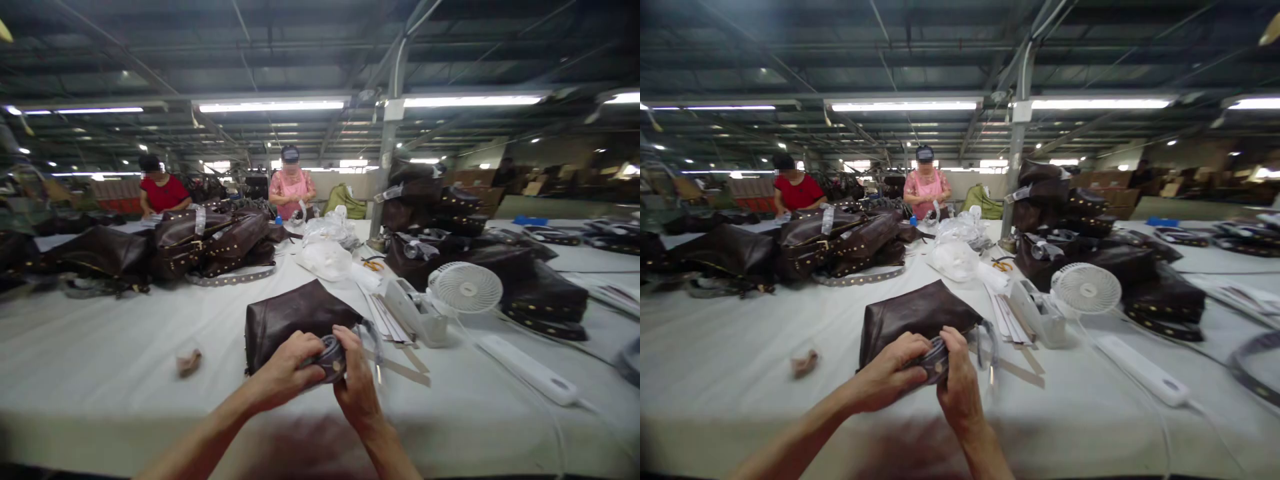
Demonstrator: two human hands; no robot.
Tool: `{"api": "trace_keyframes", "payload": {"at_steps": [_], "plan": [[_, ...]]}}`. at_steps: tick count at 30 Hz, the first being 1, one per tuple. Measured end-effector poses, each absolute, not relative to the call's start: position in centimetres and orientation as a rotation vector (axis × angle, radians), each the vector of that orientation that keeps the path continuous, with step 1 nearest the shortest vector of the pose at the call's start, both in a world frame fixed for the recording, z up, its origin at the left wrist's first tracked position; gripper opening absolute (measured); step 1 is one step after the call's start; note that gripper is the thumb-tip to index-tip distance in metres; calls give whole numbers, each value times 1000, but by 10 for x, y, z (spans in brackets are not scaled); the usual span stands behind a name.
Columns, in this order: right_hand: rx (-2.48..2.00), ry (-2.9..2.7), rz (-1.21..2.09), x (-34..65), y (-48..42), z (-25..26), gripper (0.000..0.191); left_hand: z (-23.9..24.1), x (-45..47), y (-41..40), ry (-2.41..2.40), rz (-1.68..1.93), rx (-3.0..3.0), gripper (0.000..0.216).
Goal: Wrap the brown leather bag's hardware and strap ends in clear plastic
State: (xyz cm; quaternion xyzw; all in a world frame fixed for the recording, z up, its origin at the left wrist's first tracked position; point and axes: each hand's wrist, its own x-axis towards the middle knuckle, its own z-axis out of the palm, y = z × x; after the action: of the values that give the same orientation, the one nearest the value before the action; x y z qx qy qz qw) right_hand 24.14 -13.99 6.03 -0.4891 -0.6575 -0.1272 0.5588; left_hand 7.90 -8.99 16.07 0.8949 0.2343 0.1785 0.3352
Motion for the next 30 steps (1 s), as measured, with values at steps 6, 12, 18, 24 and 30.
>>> {"api": "trace_keyframes", "payload": {"at_steps": [6, 12, 18, 24, 30], "plan": [[-1682, -1344, -73, 311, -155, 51, 34, 159, 52, -81, 756, 414, 1791, 20], [-2062, -1050, 401, 360, -139, 41, 28, 158, 54, -79, 709, 410, 1486, 31], [-1923, -1024, 706, 343, -128, 39, 29, 158, 62, -67, 706, 406, 1393, 39], [-1002, -278, 1381, 348, -132, 54, 24, 186, 71, -47, 729, 399, 1383, 48], [-769, -220, 1498, 320, -123, 103, 17, 200, 91, -19, 849, 328, 1512, 42]]}}
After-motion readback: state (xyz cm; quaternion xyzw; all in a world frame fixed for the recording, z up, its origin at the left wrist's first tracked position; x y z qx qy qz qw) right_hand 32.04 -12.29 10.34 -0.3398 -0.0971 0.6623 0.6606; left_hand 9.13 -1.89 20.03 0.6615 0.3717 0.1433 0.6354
